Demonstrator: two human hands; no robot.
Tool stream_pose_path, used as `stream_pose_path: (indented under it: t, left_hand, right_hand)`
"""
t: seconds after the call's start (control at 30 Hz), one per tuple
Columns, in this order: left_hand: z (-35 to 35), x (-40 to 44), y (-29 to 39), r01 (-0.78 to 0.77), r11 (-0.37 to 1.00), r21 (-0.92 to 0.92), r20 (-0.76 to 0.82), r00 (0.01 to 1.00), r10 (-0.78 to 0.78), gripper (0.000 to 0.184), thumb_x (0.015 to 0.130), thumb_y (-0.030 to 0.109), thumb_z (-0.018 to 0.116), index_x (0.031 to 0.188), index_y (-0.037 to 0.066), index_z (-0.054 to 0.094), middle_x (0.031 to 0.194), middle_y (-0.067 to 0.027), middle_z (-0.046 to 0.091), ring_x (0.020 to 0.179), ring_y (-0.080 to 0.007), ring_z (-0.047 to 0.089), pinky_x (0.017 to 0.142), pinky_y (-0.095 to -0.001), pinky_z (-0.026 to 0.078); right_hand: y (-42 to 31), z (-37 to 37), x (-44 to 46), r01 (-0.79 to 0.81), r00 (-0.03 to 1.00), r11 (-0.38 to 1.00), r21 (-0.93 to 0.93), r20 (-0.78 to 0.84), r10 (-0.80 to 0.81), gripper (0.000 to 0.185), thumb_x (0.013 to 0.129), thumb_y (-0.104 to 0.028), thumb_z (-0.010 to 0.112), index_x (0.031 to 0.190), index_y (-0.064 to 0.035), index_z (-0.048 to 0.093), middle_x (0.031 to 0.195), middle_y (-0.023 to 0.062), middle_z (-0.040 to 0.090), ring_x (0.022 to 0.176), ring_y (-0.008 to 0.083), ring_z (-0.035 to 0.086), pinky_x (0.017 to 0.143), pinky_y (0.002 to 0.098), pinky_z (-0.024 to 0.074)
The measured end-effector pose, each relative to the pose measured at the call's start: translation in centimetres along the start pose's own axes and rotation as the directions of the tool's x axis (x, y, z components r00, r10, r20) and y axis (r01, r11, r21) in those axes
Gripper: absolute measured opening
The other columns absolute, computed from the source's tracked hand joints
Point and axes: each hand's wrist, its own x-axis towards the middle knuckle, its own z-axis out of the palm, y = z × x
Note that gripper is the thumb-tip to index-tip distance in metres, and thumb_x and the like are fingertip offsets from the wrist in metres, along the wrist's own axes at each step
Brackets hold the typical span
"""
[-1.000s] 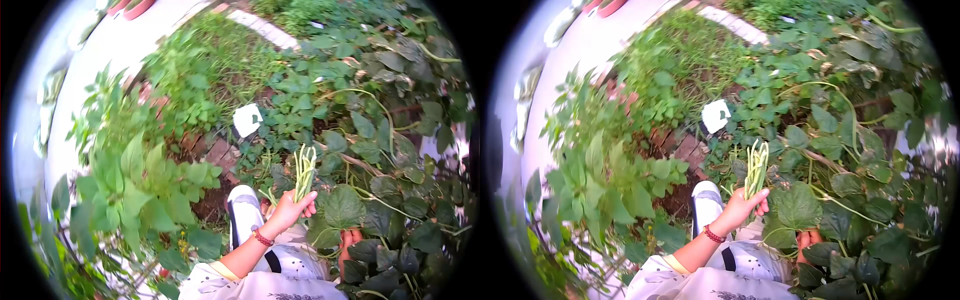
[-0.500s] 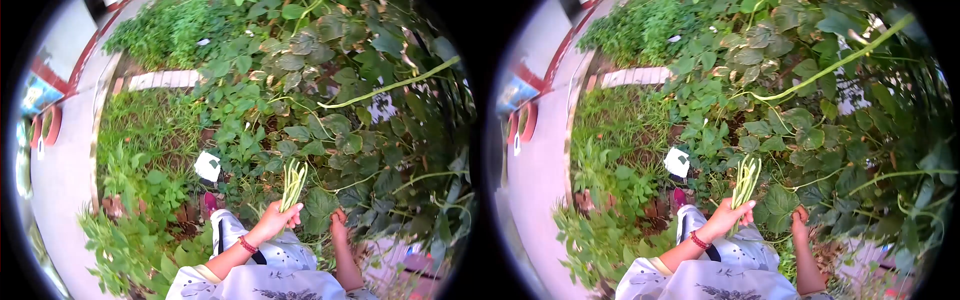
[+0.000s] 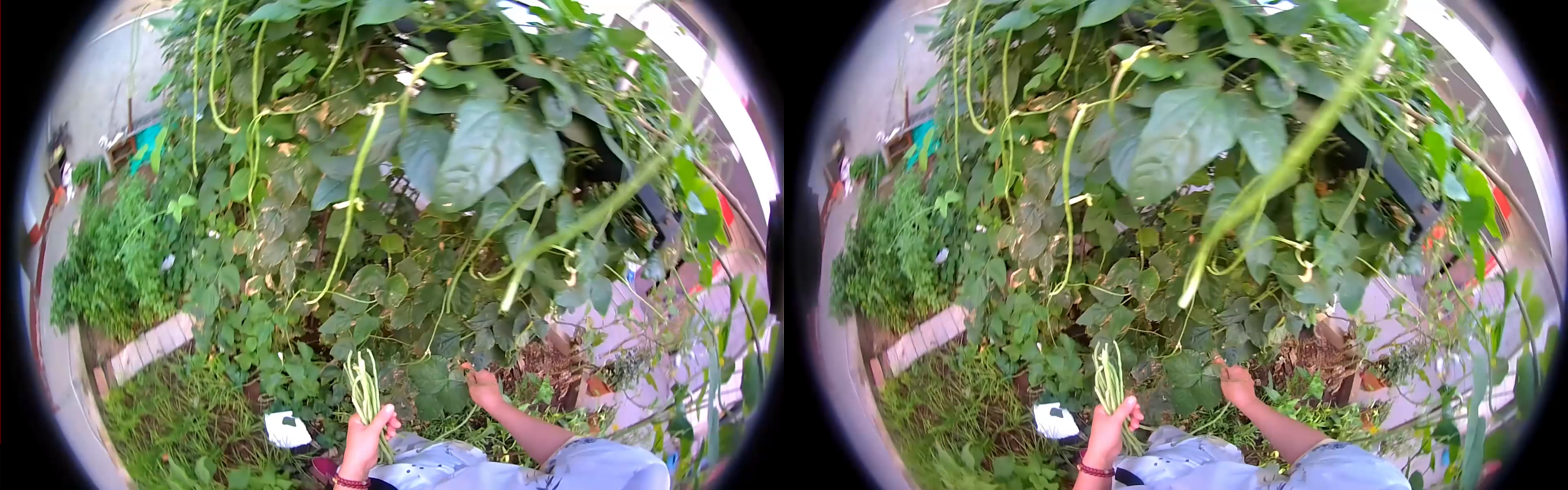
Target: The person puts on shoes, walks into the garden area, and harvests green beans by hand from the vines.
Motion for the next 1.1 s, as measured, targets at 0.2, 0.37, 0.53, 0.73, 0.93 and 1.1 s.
stream_pose_path:
  t: [0.2,0.37,0.53,0.73,0.93,1.1]
  left_hand:
    - [0.1,-1.0,0.3,0.0,0.991,0.135,0.13,0.991,-0.017,0.018,0.087,0.012,0.066,0.099,-0.001,0.066,0.071,-0.0023,0.061,0.056,-0.0075,0.05,0.051,-0.0222,0.04]
    - [1.8,-2.1,0.8,-0.072,0.963,0.26,0.291,0.957,-0.007,0.025,0.083,0.007,0.07,0.106,-0.001,0.066,0.067,0.0032,0.054,0.055,-0.0056,0.046,0.051,-0.0196,0.036]
    - [2.8,-2.8,0.2,-0.066,0.965,0.254,0.332,0.943,-0.023,0.024,0.079,0.013,0.076,0.096,0.0,0.063,0.072,0.0021,0.057,0.059,-0.0056,0.05,0.052,-0.0204,0.04]
    - [1.5,-4.0,1.0,-0.066,0.969,0.239,0.324,0.946,-0.016,0.021,0.079,0.011,0.075,0.091,0.002,0.06,0.073,0.0025,0.057,0.057,-0.0065,0.05,0.05,-0.0213,0.04]
    - [0.6,-4.7,1.3,-0.098,0.939,0.33,0.338,0.941,-0.021,0.016,0.083,0.013,0.072,0.088,0.004,0.06,0.07,0.0019,0.057,0.062,-0.0076,0.055,0.055,-0.0226,0.043]
    - [3.2,-10.3,6.4,-0.19,0.964,0.184,0.387,0.916,0.107,0.018,0.093,0.018,0.058,0.103,0.003,0.058,0.084,-0.0031,0.061,0.072,-0.011,0.056,0.06,-0.0233,0.043]
  right_hand:
    - [-5.5,-6.4,-3.9,0.294,0.953,0.928,-0.229,0.14,-0.268,0.02,0.09,-0.011,0.055,0.109,-0.0091,0.061,0.077,0.0146,0.066,0.068,0.0277,0.067,0.062,0.0388,0.0537]
    - [-19.3,-10.9,-3.7,-0.124,0.935,0.793,0.597,0.337,-0.107,0.017,0.096,-0.008,0.048,0.111,-0.004,0.057,0.079,0.0059,0.062,0.071,0.0143,0.067,0.059,0.0258,0.0532]
    - [-24.3,-10.2,-2.1,-0.197,0.946,0.455,0.868,0.29,-0.144,0.016,0.098,-0.007,0.046,0.112,-0.0021,0.051,0.085,0.009,0.061,0.074,0.016,0.067,0.06,0.0248,0.0534]
    - [-25.4,-8.9,-2.1,-0.19,0.952,0.409,0.892,0.268,-0.144,0.015,0.097,-0.008,0.049,0.11,-0.0026,0.054,0.084,0.0082,0.063,0.072,0.0155,0.066,0.063,0.0252,0.0528]
    - [-26.6,-7.9,-2.3,-0.124,0.936,0.418,0.9,0.246,-0.251,0.016,0.095,-0.008,0.052,0.11,-0.0029,0.058,0.086,0.0064,0.065,0.073,0.0093,0.062,0.065,0.0239,0.0517]
    - [-28.6,-8.1,-2.2,-0.032,0.922,0.395,0.918,0.179,-0.343,0.018,0.096,-0.009,0.053,0.112,-0.0031,0.058,0.085,0.0034,0.064,0.076,0.008,0.061,0.067,0.0223,0.05]
